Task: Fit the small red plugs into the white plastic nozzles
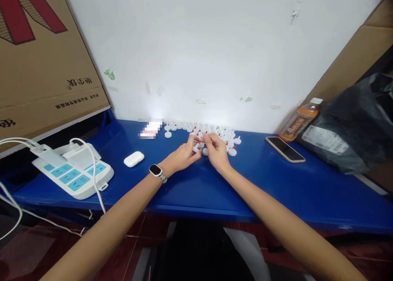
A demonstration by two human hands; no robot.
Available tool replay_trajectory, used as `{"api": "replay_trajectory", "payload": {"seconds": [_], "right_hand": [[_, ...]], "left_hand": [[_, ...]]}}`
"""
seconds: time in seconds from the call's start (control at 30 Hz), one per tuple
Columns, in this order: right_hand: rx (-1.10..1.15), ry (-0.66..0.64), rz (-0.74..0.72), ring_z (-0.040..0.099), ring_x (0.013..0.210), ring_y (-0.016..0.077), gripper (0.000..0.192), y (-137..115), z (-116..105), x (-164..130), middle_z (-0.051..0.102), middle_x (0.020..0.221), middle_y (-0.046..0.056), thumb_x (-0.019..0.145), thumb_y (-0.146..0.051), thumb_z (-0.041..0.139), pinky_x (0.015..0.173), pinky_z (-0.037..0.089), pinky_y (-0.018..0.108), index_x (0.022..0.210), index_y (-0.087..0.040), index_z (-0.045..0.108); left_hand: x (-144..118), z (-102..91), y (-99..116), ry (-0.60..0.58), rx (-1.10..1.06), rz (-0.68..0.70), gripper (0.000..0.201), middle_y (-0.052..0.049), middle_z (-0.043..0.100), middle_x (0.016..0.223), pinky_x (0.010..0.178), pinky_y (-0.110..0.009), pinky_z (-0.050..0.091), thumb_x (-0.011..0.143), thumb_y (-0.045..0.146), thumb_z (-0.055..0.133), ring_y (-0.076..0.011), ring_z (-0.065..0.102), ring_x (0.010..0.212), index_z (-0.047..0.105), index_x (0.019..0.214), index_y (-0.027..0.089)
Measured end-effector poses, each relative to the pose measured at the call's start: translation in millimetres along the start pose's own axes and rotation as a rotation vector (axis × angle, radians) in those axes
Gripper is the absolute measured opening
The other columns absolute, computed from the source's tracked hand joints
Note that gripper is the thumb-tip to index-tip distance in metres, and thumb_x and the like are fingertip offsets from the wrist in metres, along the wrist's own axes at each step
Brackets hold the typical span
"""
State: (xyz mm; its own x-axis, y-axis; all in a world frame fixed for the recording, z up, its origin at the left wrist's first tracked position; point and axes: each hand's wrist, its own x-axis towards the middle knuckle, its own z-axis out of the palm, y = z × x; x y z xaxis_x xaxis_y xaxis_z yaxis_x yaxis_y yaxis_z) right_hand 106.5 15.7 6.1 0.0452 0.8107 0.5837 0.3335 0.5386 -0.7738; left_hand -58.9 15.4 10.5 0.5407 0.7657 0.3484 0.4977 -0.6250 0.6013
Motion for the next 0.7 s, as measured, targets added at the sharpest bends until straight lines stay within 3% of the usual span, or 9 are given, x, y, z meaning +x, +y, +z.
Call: {"api": "replay_trajectory", "payload": {"seconds": [0.37,0.7], "right_hand": [[0.266,-0.028,0.135,0.050,0.069,0.0149,0.042,2.1,5.6,-0.9,0.055,0.069,-0.001,0.088,-0.052,0.061,0.066,0.043,0.028,0.062,-0.022,0.048],[0.347,-0.062,0.160,0.041,0.063,0.0124,0.046,3.2,4.9,-0.4,0.045,0.063,-0.004,0.085,-0.056,0.065,0.062,0.037,0.027,0.062,-0.021,0.046]], "left_hand": [[1.4,-4.8,4.7,-0.027,-0.036,-0.038,0.038,-0.001,0.063,0.084,0.063,-0.028,0.044,0.097,0.038,0.046,-0.0168,0.063,0.065,0.033,0.127,0.020],[-0.3,-6.4,8.8,-0.012,-0.050,-0.008,0.037,0.000,0.061,0.089,0.063,-0.026,0.042,0.096,0.035,0.047,-0.0129,0.058,0.061,0.033,0.126,0.019]]}}
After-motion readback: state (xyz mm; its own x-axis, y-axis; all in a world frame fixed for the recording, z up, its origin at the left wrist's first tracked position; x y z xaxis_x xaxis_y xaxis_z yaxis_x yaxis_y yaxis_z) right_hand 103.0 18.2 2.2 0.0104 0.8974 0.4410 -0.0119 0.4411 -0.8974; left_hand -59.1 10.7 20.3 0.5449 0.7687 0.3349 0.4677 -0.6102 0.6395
